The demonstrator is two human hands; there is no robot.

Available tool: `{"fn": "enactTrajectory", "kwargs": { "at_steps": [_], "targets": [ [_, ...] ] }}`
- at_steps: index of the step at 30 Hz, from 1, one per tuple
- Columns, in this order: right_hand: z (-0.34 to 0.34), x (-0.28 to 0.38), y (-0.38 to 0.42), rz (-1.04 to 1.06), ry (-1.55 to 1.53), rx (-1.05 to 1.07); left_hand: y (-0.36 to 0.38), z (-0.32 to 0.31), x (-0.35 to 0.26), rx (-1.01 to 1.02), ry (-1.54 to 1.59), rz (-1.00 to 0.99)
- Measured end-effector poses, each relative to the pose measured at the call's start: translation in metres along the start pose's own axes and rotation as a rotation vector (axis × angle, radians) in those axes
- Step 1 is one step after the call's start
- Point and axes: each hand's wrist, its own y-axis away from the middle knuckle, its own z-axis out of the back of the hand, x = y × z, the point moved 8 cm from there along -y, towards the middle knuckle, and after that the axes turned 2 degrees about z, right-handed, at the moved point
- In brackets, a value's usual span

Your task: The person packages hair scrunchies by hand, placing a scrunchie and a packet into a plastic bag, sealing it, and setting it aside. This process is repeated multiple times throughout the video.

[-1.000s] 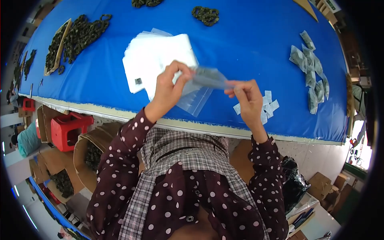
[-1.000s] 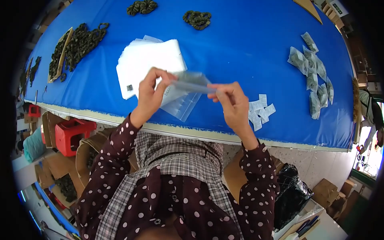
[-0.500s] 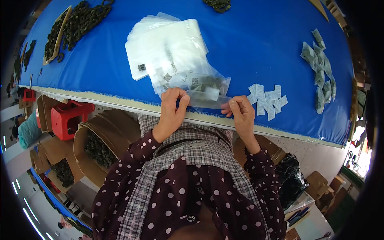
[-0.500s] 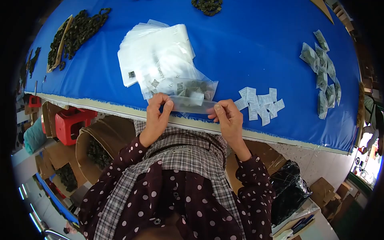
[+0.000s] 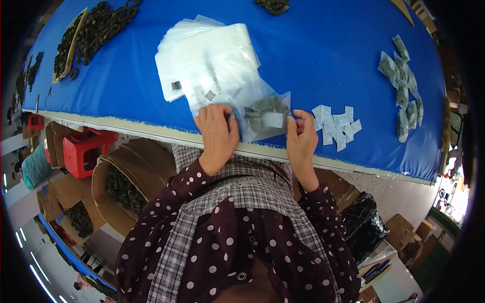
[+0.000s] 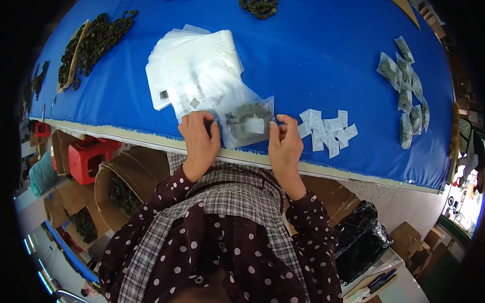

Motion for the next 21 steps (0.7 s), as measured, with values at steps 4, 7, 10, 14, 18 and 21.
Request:
{"fn": "enactTrajectory", "kwargs": {
  "at_steps": [4,7,10,14,18,21],
  "targets": [
    [0.001,0.032,0.021,0.505,0.268,-0.236,0.006,0.004,-0.036,-0.07,0.254,-0.27],
    [-0.009,0.038,0.029,0.684,0.376,-0.237,0.012,-0.011,-0.051,-0.023,0.314,-0.359],
    [-0.03,0.03,0.027,0.678,0.414,0.01,0.022,-0.047,-0.051,0.222,0.221,-0.339],
    [-0.022,0.033,0.007,0.598,0.383,0.08,0.018,-0.05,-0.043,0.271,-0.045,-0.337],
    [-0.026,0.036,-0.018,0.377,0.19,0.111,0.012,-0.051,-0.036,0.255,-0.157,-0.331],
    [-0.023,0.028,-0.034,0.166,0.01,0.119,0.01,-0.057,-0.037,0.245,-0.167,-0.332]
  ]
}}
